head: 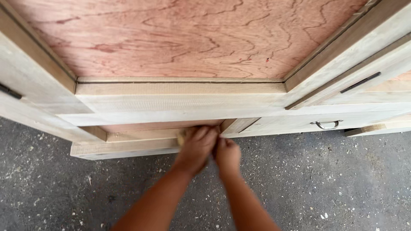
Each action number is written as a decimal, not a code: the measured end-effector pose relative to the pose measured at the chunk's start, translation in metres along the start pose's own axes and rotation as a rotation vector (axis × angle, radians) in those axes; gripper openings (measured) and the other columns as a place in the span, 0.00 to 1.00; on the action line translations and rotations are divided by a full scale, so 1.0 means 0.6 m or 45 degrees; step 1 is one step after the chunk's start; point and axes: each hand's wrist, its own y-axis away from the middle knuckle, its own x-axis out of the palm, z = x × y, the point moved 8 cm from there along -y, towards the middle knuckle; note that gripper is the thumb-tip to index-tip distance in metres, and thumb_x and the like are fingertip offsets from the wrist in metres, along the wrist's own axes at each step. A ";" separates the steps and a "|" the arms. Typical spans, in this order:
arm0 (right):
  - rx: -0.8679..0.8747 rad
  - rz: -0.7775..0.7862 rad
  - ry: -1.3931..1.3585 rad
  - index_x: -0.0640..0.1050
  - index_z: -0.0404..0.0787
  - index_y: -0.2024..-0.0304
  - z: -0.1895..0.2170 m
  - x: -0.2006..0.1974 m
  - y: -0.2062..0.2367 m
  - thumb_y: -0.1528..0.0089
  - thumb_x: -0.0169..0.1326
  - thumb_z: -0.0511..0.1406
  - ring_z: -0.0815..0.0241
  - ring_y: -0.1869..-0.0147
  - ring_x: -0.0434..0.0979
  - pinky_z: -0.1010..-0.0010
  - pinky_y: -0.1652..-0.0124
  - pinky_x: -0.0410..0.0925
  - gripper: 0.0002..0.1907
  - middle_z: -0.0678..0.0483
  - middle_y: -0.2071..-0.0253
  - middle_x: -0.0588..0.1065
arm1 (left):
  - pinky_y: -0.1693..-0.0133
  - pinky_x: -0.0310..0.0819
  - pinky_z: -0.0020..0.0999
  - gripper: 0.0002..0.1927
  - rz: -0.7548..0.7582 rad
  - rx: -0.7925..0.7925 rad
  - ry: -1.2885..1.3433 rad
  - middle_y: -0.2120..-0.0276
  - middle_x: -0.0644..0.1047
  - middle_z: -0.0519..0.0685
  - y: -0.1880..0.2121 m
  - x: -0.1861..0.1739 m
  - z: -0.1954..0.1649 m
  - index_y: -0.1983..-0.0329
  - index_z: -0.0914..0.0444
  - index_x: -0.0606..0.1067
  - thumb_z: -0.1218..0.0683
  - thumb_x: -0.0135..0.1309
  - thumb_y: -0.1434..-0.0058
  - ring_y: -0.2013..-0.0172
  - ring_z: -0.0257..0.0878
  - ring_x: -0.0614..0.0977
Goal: The person sands a large wooden cabinet with a sanding sponge and a sanding block, working along the lower rails, drawer edges, side panels, and door frames, steadying the cabinet with the other hand and moving around the piece to sand different surfaces.
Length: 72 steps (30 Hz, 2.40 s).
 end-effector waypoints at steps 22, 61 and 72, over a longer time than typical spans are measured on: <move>0.054 -0.099 -0.059 0.79 0.32 0.68 -0.026 0.008 0.013 0.30 0.46 0.43 0.51 0.74 0.70 0.59 0.73 0.63 0.23 0.44 0.77 0.75 | 0.29 0.57 0.47 0.29 -0.002 0.297 -0.245 0.31 0.69 0.50 0.017 0.002 0.000 0.29 0.61 0.67 0.61 0.47 0.36 0.30 0.46 0.67; 0.146 0.190 -0.909 0.72 0.42 0.71 -0.089 0.139 0.062 0.30 0.49 0.40 0.68 0.74 0.62 0.72 0.73 0.60 0.15 0.60 0.77 0.68 | 0.42 0.69 0.47 0.26 0.086 0.090 -0.198 0.45 0.75 0.57 0.098 -0.033 0.083 0.35 0.62 0.71 0.59 0.54 0.38 0.44 0.54 0.75; -1.182 0.064 0.580 0.67 0.30 0.38 0.106 -0.071 0.174 0.58 0.62 0.28 0.31 0.43 0.73 0.51 0.48 0.68 0.44 0.32 0.45 0.73 | 0.47 0.69 0.47 0.05 0.120 0.780 -0.357 0.68 0.77 0.42 0.034 0.016 -0.104 0.77 0.57 0.78 0.54 0.54 0.48 0.55 0.42 0.76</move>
